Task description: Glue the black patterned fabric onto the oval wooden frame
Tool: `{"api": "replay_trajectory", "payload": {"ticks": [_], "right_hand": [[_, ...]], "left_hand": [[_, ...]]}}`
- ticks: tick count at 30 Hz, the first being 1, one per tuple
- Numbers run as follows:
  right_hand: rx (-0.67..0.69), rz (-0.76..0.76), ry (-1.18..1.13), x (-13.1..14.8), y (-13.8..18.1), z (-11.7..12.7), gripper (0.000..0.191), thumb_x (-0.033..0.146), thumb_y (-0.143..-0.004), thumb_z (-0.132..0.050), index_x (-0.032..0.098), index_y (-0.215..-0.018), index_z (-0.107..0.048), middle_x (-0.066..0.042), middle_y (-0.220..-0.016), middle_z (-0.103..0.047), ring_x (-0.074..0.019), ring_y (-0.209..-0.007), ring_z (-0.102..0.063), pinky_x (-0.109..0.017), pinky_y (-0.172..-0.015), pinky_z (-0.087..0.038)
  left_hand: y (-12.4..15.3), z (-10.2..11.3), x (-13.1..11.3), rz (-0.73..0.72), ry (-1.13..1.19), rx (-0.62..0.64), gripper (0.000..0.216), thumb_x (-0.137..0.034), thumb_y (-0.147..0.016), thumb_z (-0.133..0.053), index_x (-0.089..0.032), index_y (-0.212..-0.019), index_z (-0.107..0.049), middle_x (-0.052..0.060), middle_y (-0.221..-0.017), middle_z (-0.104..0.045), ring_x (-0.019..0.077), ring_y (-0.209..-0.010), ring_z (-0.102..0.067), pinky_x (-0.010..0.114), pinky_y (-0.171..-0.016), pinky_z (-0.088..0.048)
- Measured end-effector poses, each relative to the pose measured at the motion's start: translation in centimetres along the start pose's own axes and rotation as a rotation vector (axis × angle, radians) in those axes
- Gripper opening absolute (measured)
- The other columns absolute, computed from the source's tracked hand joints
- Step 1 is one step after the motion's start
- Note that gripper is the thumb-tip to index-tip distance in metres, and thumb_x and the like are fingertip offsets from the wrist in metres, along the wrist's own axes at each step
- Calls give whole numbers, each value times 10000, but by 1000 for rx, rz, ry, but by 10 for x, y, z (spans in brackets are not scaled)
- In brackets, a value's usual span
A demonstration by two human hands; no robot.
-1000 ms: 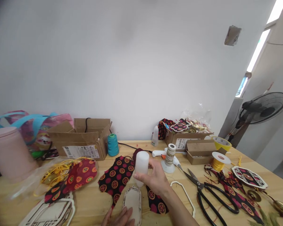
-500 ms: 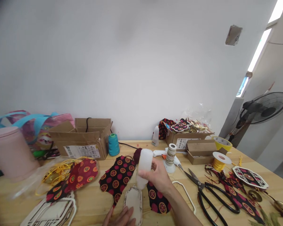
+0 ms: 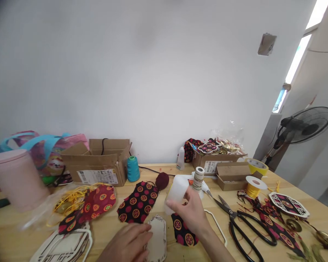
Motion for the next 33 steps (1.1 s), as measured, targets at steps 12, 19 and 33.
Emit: {"api": "replay_trajectory", "payload": {"ticks": [12,19,33], "right_hand": [[9,105,124,-16,3,-8,299,425,-614,-657,158,-678,-540,-12,-623,-557,-156,-582,-505,-267,-529,-418],[56,94,119,-18,4,-10,303,423,-600,-682,164,-674,-544,3,-612,-544,-146,-567,-491,-258,-512,-404],[135,74,3,-21,7,-14,294,392,-597,-701,152,-698,-564,-6,-627,-561,-144,-573,-505,-251,-517,-413]], "left_hand": [[-22,-19,39,297,411,440,310,-165,-618,-653,-263,-912,-636,17,-888,-503,180,-878,-460,315,-746,-380],[-15,-24,43,378,492,433,301,-243,-627,-672,-304,-920,-639,10,-898,-504,196,-921,-451,326,-781,-371],[-18,-28,45,424,576,418,404,-403,-878,-287,-241,-860,-656,20,-865,-494,166,-889,-442,335,-809,-353]]}}
Point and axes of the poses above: each hand's wrist, its own y-axis away from the middle knuckle, its own z-axis out of the back of the hand, x = y × z, the point moved 7 cm from there along -y, towards the middle knuckle
